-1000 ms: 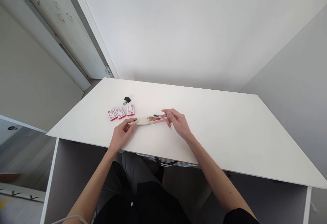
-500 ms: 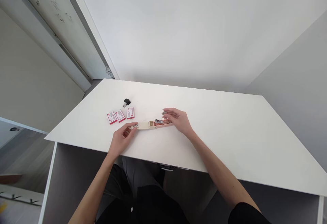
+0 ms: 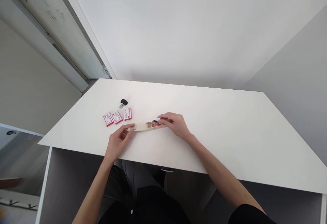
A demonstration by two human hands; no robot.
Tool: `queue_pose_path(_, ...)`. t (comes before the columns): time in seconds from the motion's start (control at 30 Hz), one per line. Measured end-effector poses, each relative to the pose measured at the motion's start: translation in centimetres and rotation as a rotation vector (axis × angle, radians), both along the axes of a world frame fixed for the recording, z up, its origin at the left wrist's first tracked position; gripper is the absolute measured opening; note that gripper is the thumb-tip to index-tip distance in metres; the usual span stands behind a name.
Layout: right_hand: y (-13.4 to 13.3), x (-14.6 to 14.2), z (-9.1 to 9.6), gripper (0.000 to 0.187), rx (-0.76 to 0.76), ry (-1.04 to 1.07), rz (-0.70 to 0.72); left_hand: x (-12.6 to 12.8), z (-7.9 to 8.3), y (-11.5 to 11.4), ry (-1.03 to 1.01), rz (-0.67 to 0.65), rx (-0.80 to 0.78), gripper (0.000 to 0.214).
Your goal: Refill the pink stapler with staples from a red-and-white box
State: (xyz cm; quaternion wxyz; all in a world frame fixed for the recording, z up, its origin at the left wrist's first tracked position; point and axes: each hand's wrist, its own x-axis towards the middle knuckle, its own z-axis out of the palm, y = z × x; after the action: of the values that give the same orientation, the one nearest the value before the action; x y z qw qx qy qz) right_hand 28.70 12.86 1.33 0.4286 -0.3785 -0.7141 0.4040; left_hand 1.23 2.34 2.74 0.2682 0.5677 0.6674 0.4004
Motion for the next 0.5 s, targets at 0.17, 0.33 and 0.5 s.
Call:
queue_pose_path(0.17,0.00,-0.06,-0.16,0.022,0.075,-0.042,0.032,0.11,0.18,-0.01,0.006,-0.003,0.005,0.044)
queue_pose_path(0.33,-0.14,-0.25,-0.22,0.022,0.089,-0.063,0.030,0.09,0.08,-0.02,-0.007,0.003,-0.002,0.043)
queue_pose_path(0.5,-0.15,-0.19,-0.04,0.022,0.007,-0.012,0.040,0.08,0.00,-0.04,-0.001,0.007,0.007,0.043)
